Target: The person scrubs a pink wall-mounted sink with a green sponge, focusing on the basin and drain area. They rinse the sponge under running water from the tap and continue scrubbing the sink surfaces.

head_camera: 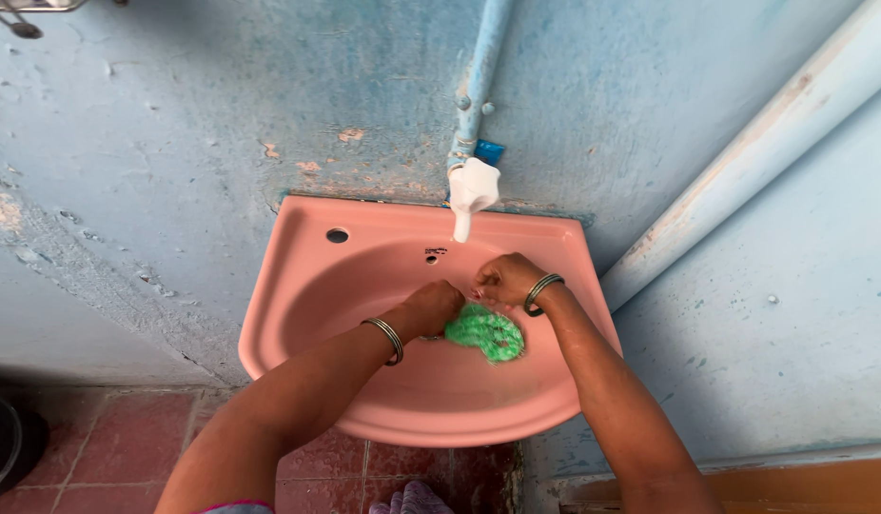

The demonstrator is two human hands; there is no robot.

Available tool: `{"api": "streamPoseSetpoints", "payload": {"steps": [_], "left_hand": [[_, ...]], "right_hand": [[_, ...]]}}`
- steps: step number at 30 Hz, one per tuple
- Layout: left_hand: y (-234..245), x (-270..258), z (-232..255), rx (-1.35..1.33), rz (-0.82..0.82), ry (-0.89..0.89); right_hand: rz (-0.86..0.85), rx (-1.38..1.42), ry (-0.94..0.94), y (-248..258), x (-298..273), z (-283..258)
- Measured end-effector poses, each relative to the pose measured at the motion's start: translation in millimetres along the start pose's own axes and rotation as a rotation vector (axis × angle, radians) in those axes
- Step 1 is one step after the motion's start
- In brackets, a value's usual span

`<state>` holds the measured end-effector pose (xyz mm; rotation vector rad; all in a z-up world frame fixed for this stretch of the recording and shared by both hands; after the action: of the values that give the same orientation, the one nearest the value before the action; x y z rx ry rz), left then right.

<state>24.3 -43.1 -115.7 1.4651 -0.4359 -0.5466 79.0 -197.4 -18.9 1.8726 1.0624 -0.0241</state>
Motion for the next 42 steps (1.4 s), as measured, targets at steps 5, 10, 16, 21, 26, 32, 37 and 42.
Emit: {"api": "streamPoseSetpoints", "payload": {"steps": [5,10,16,21,26,32,37,42], "left_hand": [[-16.3,-0.3,-13.7,-0.379,0.01,0.189],[-6.8,-24.5,-16.3,-0.056,-0.283,0.127],[-5.4,-14.0,-2.1,-0.332,-0.031,0.249],[-17.3,-22.7,-16.8,-0.368,-0.203,0.313],[-12.9,-35.1,-24.9,-0.355,-0.165,0.247],[-7.5,11.0,7.4,-0.332,0.216,0.159],[-0.6,-13.9,-7.0,-0.38,-0.146,0.339],[-4.9,-13.2,-4.4,-0.431,-0.043,0.352]], "right_hand": [[0.16,0.066,0.083,1.5,0.9,0.7],[0.131,-0.011,0.061,0.3,-3.2,3.2],[0.103,-0.026,0.001,8.9,-10.8,-8.6],[0.119,-0.153,0.013,7.3,-9.2,-5.3],[0.076,-0.254,-0.029,5.0,-1.2,-4.7],[0.096,-0.331,-0.025,6.7,-6.2,-6.6],[0.084,-0.291,-0.003,8.0,-7.2,-3.8],[0.095,-0.336,0.019,8.9,-6.8,-5.2]]}}
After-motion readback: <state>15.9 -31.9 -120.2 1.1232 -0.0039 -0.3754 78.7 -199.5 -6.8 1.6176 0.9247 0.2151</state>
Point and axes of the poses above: each hand's wrist, its own x-axis towards the middle knuckle, its own y-axis out of the back of the hand, z = x × y, the point moved 3 cm from there along x, towards the middle knuckle, and after that the axes turned 5 degrees about -z, right-handed, at the moved point
